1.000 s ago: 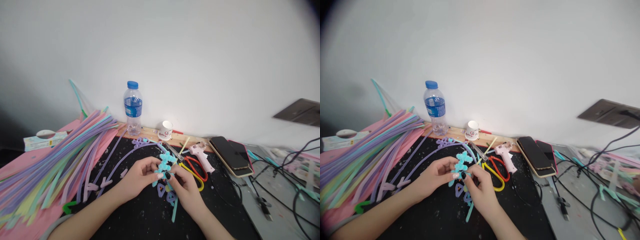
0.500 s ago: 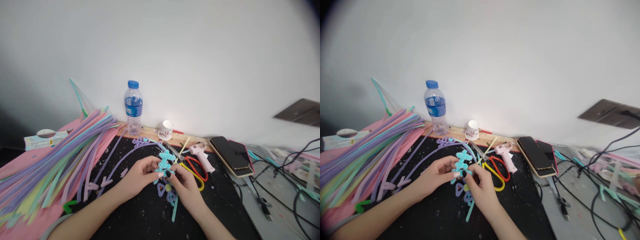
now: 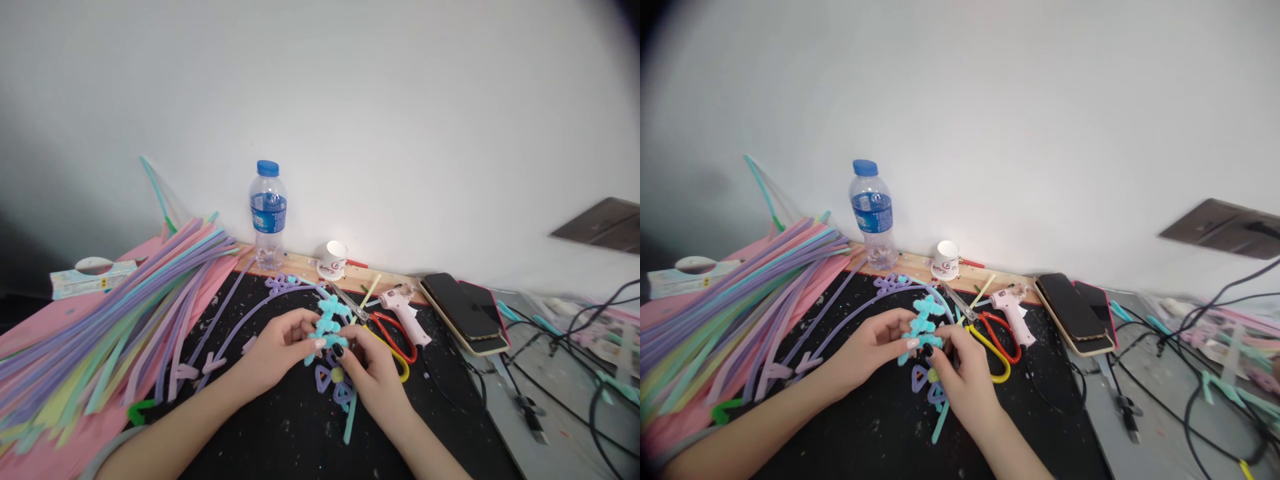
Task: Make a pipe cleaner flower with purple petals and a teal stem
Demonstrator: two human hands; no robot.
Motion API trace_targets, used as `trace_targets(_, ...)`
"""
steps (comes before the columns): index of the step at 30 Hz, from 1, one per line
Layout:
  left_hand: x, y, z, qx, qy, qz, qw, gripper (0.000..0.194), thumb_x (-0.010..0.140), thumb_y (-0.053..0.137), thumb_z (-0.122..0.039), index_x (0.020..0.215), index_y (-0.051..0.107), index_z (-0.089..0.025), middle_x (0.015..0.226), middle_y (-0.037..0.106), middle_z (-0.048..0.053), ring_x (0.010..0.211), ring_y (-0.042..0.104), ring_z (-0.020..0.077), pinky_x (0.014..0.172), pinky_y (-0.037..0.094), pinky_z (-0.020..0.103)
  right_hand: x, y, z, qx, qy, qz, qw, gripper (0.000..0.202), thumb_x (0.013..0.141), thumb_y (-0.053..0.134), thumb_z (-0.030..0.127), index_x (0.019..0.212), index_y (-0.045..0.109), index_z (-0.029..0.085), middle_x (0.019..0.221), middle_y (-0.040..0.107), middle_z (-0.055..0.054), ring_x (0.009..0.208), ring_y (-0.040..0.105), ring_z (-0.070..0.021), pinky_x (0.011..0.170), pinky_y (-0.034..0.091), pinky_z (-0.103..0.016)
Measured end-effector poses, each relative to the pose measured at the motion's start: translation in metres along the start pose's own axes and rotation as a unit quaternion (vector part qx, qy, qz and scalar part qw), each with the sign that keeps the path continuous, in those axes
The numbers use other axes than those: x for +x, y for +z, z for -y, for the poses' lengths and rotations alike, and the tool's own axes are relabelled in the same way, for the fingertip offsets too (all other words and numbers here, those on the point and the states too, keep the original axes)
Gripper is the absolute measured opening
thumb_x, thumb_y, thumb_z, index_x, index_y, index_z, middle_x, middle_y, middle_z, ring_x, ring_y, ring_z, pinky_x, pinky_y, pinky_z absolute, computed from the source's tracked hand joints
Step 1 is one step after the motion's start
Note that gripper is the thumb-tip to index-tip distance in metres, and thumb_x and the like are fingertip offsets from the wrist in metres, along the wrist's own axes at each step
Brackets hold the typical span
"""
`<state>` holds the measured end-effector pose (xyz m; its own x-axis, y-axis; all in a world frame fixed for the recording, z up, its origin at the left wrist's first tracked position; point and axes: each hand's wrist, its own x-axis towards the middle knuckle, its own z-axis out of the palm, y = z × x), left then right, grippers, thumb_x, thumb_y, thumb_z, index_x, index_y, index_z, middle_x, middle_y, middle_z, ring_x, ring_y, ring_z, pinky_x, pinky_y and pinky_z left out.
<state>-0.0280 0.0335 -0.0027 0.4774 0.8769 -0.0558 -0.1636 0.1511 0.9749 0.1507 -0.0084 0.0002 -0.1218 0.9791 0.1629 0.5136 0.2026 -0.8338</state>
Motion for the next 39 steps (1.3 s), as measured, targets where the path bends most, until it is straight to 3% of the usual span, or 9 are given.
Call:
trace_targets(4,0.004,-0.006,0.0,0.012,0.014,-0.062,0.998,0.024,0.076,0.065,-0.028,0.097,0.058,-0.017,0.082,0.061,0.002,0.075,0.058,0.0162,0.073,0.044,0.028,0.003,-0.007,0.003,-0.128,-0.024,-0.036,0.991,0.022,0.083,0.052,0.019,0.105,0.053,0.019,0.092,0.057,-0.007,0.083,0.052,-0.0226,0.073,0.042,-0.034)
trace_targets(8,0.006,-0.011,-0.002,0.046,0.017,-0.129,0.99,0.024,0.074,0.065,-0.03,0.094,0.058,-0.017,0.086,0.061,0.003,0.083,0.057,0.0187,0.078,0.042,0.03,0.004,-0.008,0.004,-0.216,-0.018,-0.004,0.976,0.015,0.074,0.064,0.02,0.087,0.057,0.02,0.09,0.056,-0.006,0.09,0.051,-0.0265,0.079,0.042,-0.039)
trace_targets(12,0.007,-0.012,-0.005,0.048,0.015,-0.143,0.988,0.023,0.075,0.063,-0.03,0.093,0.058,-0.017,0.087,0.061,0.003,0.088,0.056,0.0201,0.081,0.041,0.032,0.005,-0.006,0.004,-0.215,-0.001,0.038,0.976,0.023,0.062,0.074,0.018,0.072,0.053,0.02,0.082,0.053,-0.003,0.082,0.051,-0.0245,0.072,0.043,-0.036)
trace_targets(16,0.006,-0.011,-0.004,0.044,0.01,-0.148,0.988,0.023,0.075,0.063,-0.029,0.094,0.058,-0.017,0.089,0.062,0.004,0.088,0.056,0.02,0.08,0.041,0.032,0.007,-0.007,0.004,-0.139,0.016,0.029,0.99,0.026,0.059,0.071,0.01,0.062,0.047,0.02,0.075,0.051,0.0,0.075,0.051,-0.0198,0.067,0.041,-0.031)
trace_targets(19,0.006,-0.01,-0.003,0.029,0.01,-0.143,0.989,0.021,0.076,0.063,-0.029,0.093,0.057,-0.017,0.089,0.062,0.003,0.085,0.056,0.0184,0.08,0.041,0.031,0.008,-0.007,0.003,-0.007,0.1,0.017,0.995,0.023,0.064,0.067,0.013,0.061,0.045,0.02,0.059,0.047,0.004,0.055,0.045,-0.013,0.052,0.034,-0.025)
trace_targets(24,0.004,-0.008,0.0,-0.013,0.0,-0.119,0.993,0.022,0.076,0.065,-0.029,0.094,0.057,-0.019,0.089,0.061,0.001,0.084,0.055,0.016,0.073,0.043,0.026,0.009,-0.004,-0.003,0.228,0.166,0.014,0.959,0.017,0.066,0.069,0.023,0.07,0.054,0.018,0.057,0.055,0.004,0.048,0.047,-0.0093,0.046,0.035,-0.021)
trace_targets(29,0.003,-0.006,0.003,-0.044,-0.014,-0.106,0.993,0.021,0.077,0.065,-0.027,0.095,0.057,-0.02,0.091,0.06,0.001,0.085,0.055,0.0145,0.072,0.043,0.024,0.011,-0.001,-0.007,0.283,0.185,0.014,0.941,0.018,0.062,0.073,0.02,0.073,0.059,0.016,0.061,0.064,0.002,0.05,0.054,-0.009,0.048,0.041,-0.02)
trace_targets(35,0.004,-0.006,0.005,-0.06,-0.024,-0.086,0.994,0.023,0.076,0.067,-0.026,0.095,0.056,-0.019,0.091,0.061,0.002,0.087,0.057,0.0161,0.073,0.044,0.025,0.01,0.004,-0.011,0.341,0.186,-0.03,0.921,0.038,0.057,0.077,0.014,0.071,0.042,0.021,0.053,0.064,0.007,0.044,0.055,-0.0078,0.048,0.043,-0.018)
trace_targets(39,0.003,-0.006,0.005,-0.065,-0.04,-0.084,0.993,0.022,0.076,0.067,-0.025,0.093,0.055,-0.019,0.09,0.06,0.002,0.084,0.057,0.0157,0.069,0.044,0.024,0.01,0.004,-0.009,0.359,0.199,-0.033,0.911,0.043,0.058,0.079,0.016,0.075,0.039,0.022,0.055,0.065,0.006,0.044,0.055,-0.0081,0.047,0.044,-0.018)
